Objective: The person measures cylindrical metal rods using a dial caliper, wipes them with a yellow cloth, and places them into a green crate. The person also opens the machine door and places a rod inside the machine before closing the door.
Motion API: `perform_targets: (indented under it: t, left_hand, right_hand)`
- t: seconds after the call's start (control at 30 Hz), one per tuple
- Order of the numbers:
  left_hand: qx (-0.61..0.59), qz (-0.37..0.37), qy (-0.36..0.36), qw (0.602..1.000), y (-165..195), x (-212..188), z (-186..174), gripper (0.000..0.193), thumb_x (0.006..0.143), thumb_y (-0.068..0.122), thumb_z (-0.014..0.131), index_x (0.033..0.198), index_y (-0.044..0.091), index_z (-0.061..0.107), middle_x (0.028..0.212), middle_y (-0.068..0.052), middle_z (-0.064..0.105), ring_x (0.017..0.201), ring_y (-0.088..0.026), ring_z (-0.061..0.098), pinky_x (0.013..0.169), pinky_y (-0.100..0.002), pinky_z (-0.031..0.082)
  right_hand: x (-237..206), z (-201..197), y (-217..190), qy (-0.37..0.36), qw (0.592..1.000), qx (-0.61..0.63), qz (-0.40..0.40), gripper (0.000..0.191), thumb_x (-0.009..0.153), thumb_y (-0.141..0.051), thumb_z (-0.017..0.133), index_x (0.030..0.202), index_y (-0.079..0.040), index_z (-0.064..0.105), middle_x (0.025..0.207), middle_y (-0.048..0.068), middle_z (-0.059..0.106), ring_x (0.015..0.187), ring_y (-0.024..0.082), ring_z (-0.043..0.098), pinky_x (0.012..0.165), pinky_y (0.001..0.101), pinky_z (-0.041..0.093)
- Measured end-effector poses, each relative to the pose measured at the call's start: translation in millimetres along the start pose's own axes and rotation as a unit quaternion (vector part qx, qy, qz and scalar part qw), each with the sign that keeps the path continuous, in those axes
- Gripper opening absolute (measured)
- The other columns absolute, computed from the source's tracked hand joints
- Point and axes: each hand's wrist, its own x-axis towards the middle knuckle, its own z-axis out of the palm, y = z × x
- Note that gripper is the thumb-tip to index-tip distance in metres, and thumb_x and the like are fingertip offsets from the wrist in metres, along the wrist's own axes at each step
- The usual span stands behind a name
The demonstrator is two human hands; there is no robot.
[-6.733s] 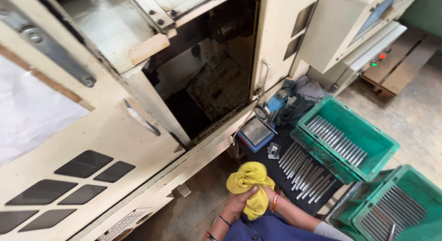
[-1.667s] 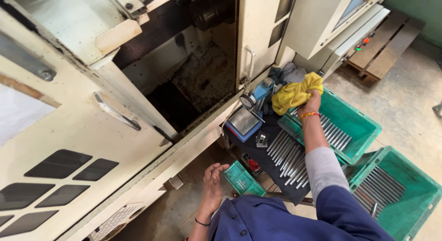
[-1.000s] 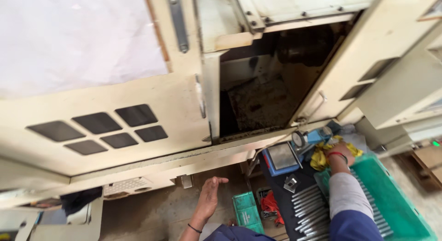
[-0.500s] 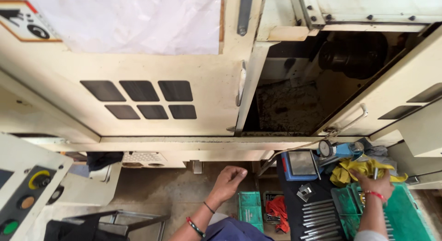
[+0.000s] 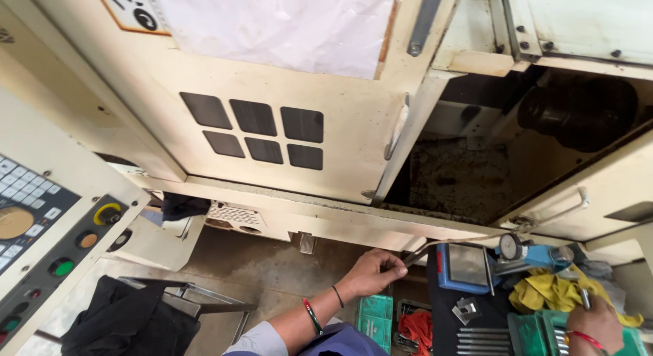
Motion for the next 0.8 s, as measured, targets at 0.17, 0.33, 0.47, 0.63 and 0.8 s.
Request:
perform_targets:
  t: [0.17,0.33,0.47,0.63,0.8]
  left_hand:
    - [0.043,0.016,0.031,0.998,-6.0,-5.2,-7.9,0.027,0.088,0.036,0.077,0.098,0.011,0.078,0.102,-0.008,0.069,0.093,-0.020,0.067,0.086,-0.034,0.055]
    - [0.061,-0.015,0.061,0.996,-5.9,-12.6,-19.3,0.027,0.086,0.037,0.078,0.099,0.013,0.079,0.106,-0.009,0.069,0.096,-0.021,0.067,0.088,-0.035,0.054]
    - [0.061,-0.041,0.066,0.995,-2.2,-16.2,-25.3,0.028,0.087,0.039,0.076,0.101,0.015,0.078,0.108,-0.008,0.068,0.096,-0.020,0.068,0.088,-0.033,0.055]
    - [0.063,-0.067,0.076,0.993,2.1,-19.8,-27.9,0.029,0.087,0.040,0.076,0.102,0.015,0.078,0.109,-0.006,0.068,0.093,-0.019,0.066,0.083,-0.032,0.053]
    - [0.043,-0.028,0.079,0.996,-6.2,-13.5,-31.8,0.029,0.086,0.037,0.077,0.099,0.011,0.078,0.103,-0.007,0.070,0.089,-0.018,0.066,0.081,-0.032,0.054]
  right_hand:
    - [51.5,9.9,-5.6,-0.334,0.925,-0.134,0.123,0.036,0.093,-0.030,0.072,0.126,-0.015,0.071,0.123,0.017,0.072,0.109,0.040,0.069,0.089,0.0510,0.055]
    - [69.5,30.4,-6.0,-0.390,0.890,-0.170,0.161,0.046,0.087,-0.035,0.077,0.128,-0.014,0.071,0.121,0.018,0.073,0.107,0.040,0.070,0.089,0.0503,0.055]
    - [74.2,37.2,-2.3,-0.388,0.890,-0.168,0.168,0.054,0.082,-0.039,0.080,0.129,-0.014,0.072,0.119,0.019,0.074,0.105,0.040,0.070,0.088,0.0498,0.055]
    - [73.7,30.3,1.4,-0.353,0.911,-0.136,0.164,0.064,0.077,-0.045,0.085,0.131,-0.013,0.073,0.117,0.020,0.074,0.103,0.040,0.071,0.088,0.0491,0.055]
    - [55.0,19.0,21.0,-0.243,0.961,-0.039,0.124,0.074,0.071,-0.050,0.090,0.132,-0.012,0.073,0.115,0.022,0.075,0.101,0.039,0.071,0.088,0.0484,0.054]
